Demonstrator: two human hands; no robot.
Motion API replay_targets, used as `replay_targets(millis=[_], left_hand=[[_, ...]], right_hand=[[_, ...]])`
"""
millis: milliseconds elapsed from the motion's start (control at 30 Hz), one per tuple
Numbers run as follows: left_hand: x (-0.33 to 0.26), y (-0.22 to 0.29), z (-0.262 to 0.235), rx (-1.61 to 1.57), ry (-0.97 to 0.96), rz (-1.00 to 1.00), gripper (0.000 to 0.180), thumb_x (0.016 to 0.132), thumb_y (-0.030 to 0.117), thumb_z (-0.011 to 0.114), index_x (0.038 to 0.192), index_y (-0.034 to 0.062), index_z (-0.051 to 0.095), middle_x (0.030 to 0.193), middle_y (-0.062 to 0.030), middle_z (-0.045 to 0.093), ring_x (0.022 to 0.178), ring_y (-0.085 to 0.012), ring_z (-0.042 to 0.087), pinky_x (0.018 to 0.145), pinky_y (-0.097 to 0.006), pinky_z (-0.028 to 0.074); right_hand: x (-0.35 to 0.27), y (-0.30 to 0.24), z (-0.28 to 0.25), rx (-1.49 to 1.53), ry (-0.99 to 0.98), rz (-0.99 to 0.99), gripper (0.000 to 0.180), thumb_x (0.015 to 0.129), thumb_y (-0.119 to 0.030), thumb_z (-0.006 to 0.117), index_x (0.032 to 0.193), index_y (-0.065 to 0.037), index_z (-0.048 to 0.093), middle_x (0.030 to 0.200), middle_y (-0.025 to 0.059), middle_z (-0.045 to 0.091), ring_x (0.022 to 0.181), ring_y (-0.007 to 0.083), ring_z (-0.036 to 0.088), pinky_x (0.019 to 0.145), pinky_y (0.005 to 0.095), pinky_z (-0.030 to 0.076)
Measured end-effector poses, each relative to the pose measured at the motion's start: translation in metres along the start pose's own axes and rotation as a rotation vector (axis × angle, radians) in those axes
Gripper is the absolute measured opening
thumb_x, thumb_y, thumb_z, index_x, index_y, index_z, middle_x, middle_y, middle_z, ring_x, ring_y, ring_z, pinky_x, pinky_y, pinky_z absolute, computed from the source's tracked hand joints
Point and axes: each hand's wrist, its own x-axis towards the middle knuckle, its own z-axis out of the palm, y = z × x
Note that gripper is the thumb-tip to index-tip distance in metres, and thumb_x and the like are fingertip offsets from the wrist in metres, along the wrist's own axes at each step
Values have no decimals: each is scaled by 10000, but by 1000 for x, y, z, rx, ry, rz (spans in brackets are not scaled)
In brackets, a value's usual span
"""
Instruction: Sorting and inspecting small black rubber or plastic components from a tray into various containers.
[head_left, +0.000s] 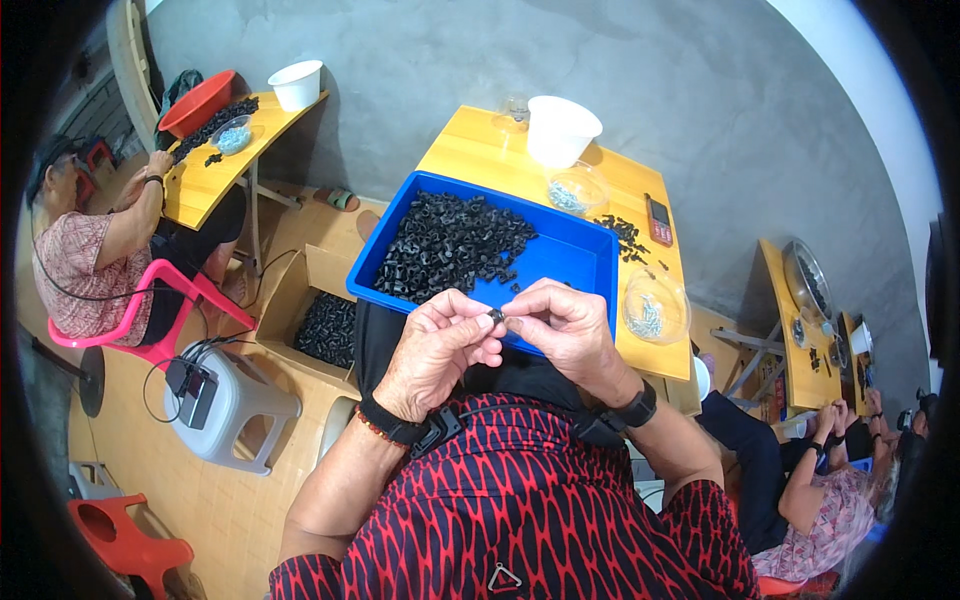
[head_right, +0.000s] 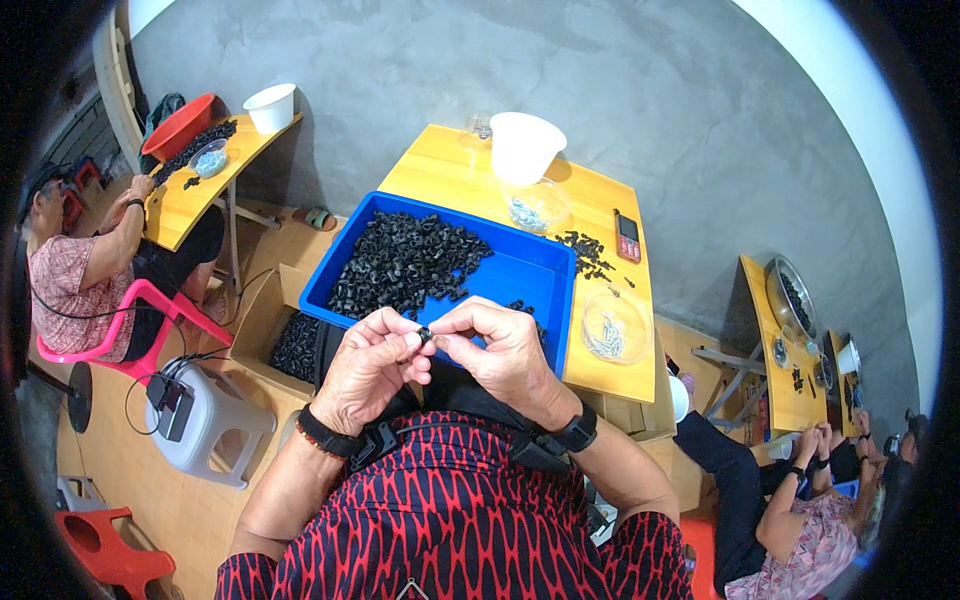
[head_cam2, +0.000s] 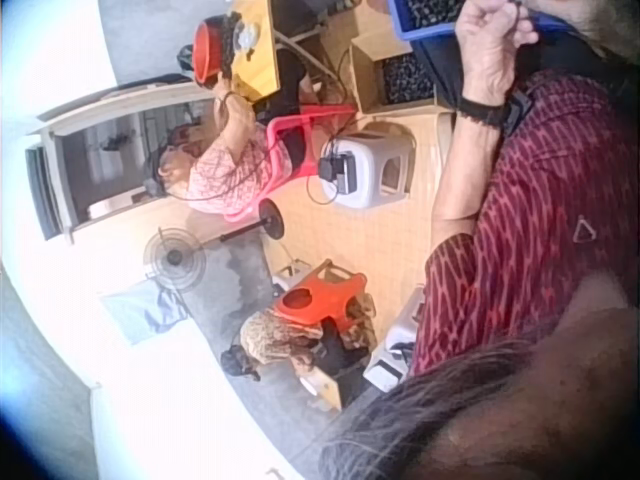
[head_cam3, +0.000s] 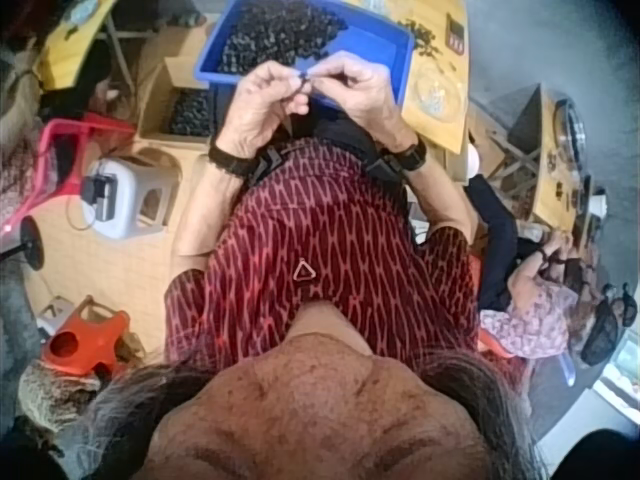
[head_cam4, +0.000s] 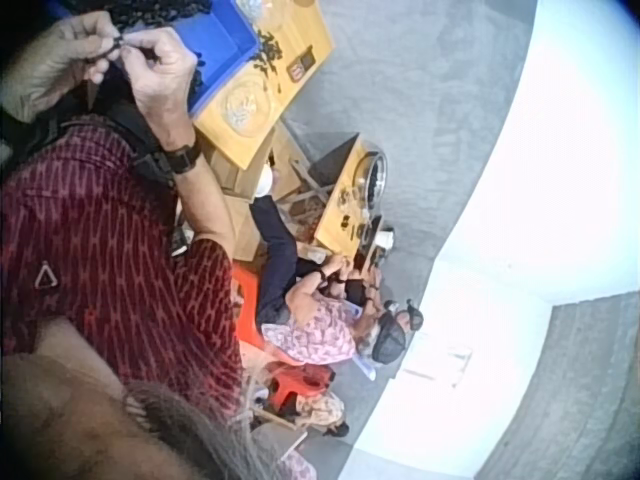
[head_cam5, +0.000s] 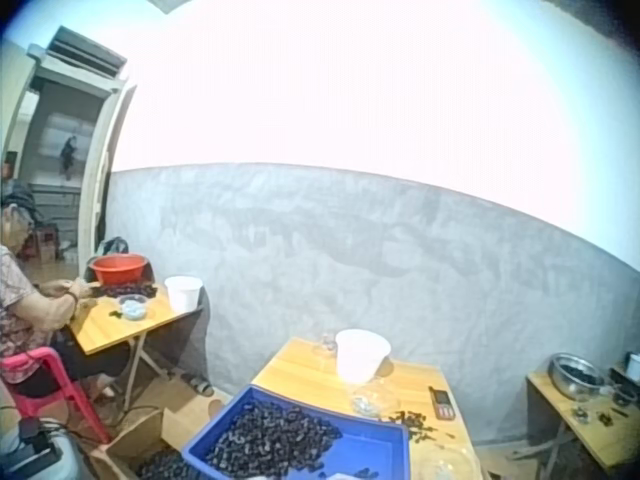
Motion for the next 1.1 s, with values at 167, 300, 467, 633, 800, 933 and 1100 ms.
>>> replay_targets(millis=[167,300,467,633,800,933,1100], left_hand=[[0,1,0,-15,0,-4,62,917,4,656,951,33,613,889,-139,704,720,-184,702,643,-301,611],[-2,1,0,18,-2,-2,68,915,11,665,949,31,610,892,-142,705,720,-186,703,651,-306,615],[-2,2,3,74,-19,-9,60,919,22,662,947,34,610,894,-146,705,722,-185,711,670,-322,625],[-1,0,4,98,2,4,59,917,23,665,939,36,611,887,-144,703,683,-172,695,628,-303,612],[-2,2,1,126,-9,-18,60,916,31,669,932,41,613,879,-141,700,656,-158,677,580,-283,588],[-1,1,2,82,-31,-24,70,920,46,674,925,40,605,870,-130,700,671,-147,679,588,-279,591],[1,1,-3,11,-34,-1,83,922,49,674,919,42,591,873,-129,701,685,-141,679,610,-279,599]], right_hand=[[4,-10,2,-99,-7,-94,132,826,67,688,946,17,711,893,110,695,819,164,694,718,276,552],[5,-16,0,-236,-47,-193,145,816,80,678,941,14,713,887,121,696,810,191,694,709,279,550],[4,-8,-7,-155,-67,-131,126,817,61,689,931,14,711,891,107,704,798,152,687,692,265,542],[2,-6,-3,115,-28,96,109,821,32,702,928,10,711,873,78,710,791,115,673,661,246,521],[9,-16,-8,-183,-114,-94,114,816,49,687,920,8,708,860,93,706,778,166,692,671,268,535],[8,-19,-7,-262,-130,-198,142,807,64,678,934,5,705,848,108,699,775,210,695,687,288,546],[2,-14,0,-205,-113,-238,284,798,83,696,1071,6,708,942,119,698,848,218,681,751,297,539]])
